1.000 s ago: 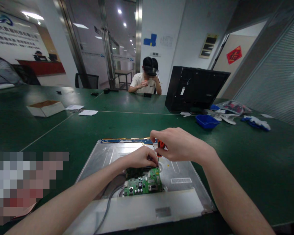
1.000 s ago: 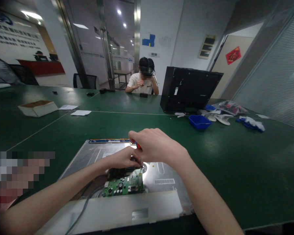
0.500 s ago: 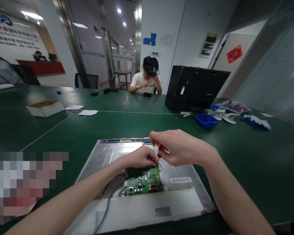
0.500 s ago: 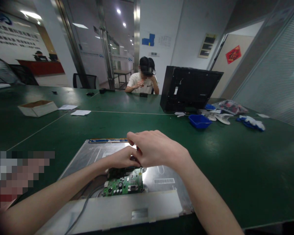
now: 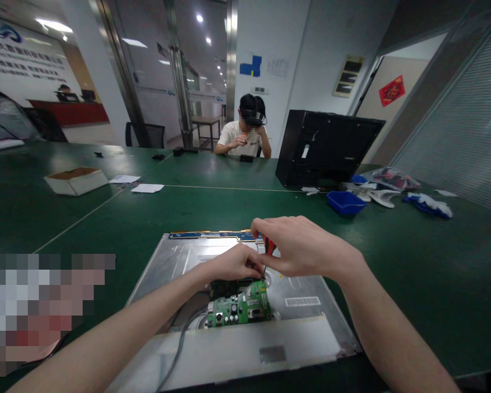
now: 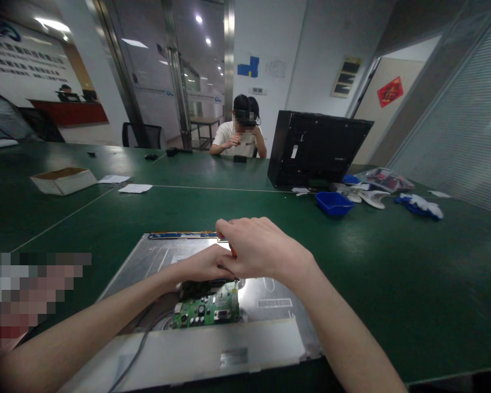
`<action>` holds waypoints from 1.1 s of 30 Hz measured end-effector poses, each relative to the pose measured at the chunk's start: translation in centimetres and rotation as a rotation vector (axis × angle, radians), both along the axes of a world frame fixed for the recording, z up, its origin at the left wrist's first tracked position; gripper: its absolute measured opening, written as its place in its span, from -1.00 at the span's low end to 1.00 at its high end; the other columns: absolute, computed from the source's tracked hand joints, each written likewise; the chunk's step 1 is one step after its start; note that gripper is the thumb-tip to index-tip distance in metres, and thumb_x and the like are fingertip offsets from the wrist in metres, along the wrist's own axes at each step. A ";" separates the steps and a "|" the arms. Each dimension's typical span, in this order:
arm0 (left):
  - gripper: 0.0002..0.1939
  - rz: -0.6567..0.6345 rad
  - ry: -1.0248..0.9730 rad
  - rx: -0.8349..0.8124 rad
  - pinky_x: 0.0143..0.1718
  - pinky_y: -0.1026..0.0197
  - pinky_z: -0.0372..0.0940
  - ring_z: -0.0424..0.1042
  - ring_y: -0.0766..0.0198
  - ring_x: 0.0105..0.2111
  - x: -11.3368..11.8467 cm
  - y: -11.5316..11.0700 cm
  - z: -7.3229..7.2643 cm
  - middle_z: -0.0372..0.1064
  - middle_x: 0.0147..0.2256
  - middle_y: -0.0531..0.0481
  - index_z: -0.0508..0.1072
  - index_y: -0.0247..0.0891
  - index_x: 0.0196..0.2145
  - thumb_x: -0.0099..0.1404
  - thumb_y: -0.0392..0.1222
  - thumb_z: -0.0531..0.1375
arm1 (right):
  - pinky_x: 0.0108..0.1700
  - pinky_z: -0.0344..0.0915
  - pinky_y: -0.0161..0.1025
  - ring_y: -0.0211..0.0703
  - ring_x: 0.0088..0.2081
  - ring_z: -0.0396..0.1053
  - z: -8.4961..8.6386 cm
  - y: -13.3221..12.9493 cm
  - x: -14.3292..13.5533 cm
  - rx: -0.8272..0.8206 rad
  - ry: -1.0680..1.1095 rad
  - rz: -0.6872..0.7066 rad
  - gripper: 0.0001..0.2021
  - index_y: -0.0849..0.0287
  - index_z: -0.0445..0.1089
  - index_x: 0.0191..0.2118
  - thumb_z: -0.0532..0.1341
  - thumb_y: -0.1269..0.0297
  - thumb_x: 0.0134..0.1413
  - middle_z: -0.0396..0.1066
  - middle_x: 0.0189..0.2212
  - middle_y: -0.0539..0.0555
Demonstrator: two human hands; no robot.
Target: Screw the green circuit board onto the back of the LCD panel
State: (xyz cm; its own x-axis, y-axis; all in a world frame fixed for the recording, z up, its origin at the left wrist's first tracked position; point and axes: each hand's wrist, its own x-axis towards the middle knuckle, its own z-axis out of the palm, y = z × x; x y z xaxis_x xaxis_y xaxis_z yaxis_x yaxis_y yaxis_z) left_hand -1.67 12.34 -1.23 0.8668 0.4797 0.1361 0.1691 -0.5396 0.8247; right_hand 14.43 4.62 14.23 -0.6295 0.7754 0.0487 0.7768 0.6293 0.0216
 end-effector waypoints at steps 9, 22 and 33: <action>-0.90 -0.011 0.030 0.017 -0.32 0.32 0.30 0.48 0.27 -0.39 0.0 0.0 0.0 0.54 -0.39 0.01 0.59 -0.30 -0.36 0.14 -0.38 0.27 | -0.49 -0.08 -0.25 -0.14 -0.41 0.39 -0.3 0.2 -0.1 0.053 -0.074 -0.080 -0.84 0.10 0.24 -0.16 0.14 0.24 0.14 0.46 -0.39 0.02; -0.88 -0.023 -0.009 0.014 -0.30 0.34 0.28 0.48 0.28 -0.38 0.0 0.0 0.1 0.54 -0.39 0.01 0.61 -0.30 -0.35 0.14 -0.40 0.29 | -0.48 -0.02 -0.27 -0.17 -0.41 0.35 -0.1 0.4 0.6 -0.010 0.008 -0.005 -0.76 0.11 0.19 -0.16 0.18 0.31 0.01 0.45 -0.36 -0.01; -0.90 -0.005 0.012 -0.027 -0.28 0.32 0.30 0.49 0.27 -0.38 0.0 -0.1 0.3 0.55 -0.38 0.00 0.60 -0.31 -0.35 0.15 -0.37 0.27 | -0.47 -0.03 -0.27 -0.15 -0.38 0.38 -0.1 0.8 0.8 0.004 -0.020 -0.050 -0.76 0.08 0.25 -0.14 0.19 0.13 0.11 0.47 -0.37 0.01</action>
